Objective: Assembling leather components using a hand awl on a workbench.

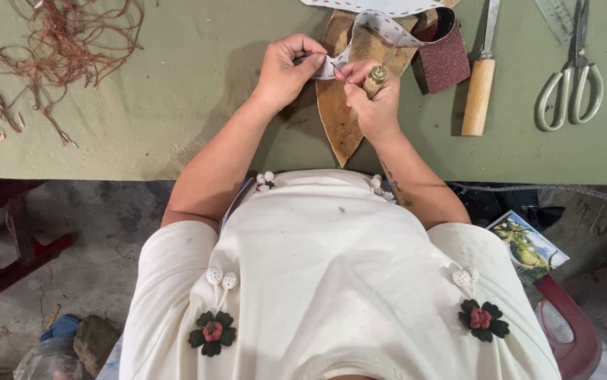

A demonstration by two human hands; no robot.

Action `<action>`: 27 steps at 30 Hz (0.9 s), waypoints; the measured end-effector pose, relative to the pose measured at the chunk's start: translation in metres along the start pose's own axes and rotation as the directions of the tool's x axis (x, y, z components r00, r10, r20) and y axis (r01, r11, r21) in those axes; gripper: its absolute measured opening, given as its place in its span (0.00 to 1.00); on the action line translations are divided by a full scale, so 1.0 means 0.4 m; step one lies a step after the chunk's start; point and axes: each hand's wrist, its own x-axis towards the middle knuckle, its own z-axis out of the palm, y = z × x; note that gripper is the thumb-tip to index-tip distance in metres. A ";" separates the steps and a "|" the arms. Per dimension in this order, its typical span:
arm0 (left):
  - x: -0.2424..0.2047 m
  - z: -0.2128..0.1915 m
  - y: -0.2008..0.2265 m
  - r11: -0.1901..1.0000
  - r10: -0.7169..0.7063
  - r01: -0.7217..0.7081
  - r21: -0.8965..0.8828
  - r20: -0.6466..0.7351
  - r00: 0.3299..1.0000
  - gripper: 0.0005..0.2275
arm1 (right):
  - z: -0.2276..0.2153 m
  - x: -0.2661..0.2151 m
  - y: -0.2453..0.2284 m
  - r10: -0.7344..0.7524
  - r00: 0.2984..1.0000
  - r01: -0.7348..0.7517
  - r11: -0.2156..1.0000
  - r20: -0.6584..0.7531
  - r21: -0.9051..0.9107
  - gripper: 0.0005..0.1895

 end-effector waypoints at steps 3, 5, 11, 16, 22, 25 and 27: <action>0.000 0.003 -0.006 0.999 -0.022 0.022 -0.033 -0.006 1.000 0.04 | 0.005 0.002 -0.013 -0.023 0.999 0.022 0.999 -0.041 -0.025 0.09; -0.002 0.003 -0.008 1.000 -0.014 0.014 -0.026 -0.002 1.000 0.04 | 0.004 -0.001 -0.005 -0.009 1.000 0.010 1.000 -0.023 0.029 0.09; -0.007 0.010 -0.018 1.000 0.009 -0.009 0.005 -0.009 1.000 0.03 | -0.008 -0.011 0.010 0.119 0.992 -0.123 0.950 0.031 0.287 0.06; -0.002 0.008 -0.025 1.000 -0.001 0.002 0.008 -0.030 1.000 0.04 | -0.038 -0.021 -0.073 0.242 0.930 -0.326 0.891 0.275 0.316 0.09; -0.010 0.016 -0.011 0.997 -0.058 0.044 -0.059 -0.259 0.964 0.05 | -0.082 -0.027 -0.177 0.152 0.853 -0.275 0.944 0.500 0.183 0.04; -0.040 0.033 0.011 0.956 -0.047 -0.037 -0.292 -0.275 0.960 0.08 | -0.076 -0.021 -0.167 0.135 0.929 0.002 0.929 0.345 -0.370 0.10; -0.075 0.060 0.103 0.828 -0.223 0.143 -0.542 -0.086 0.971 0.09 | -0.049 -0.028 -0.146 0.043 0.978 0.085 0.812 0.205 -0.577 0.29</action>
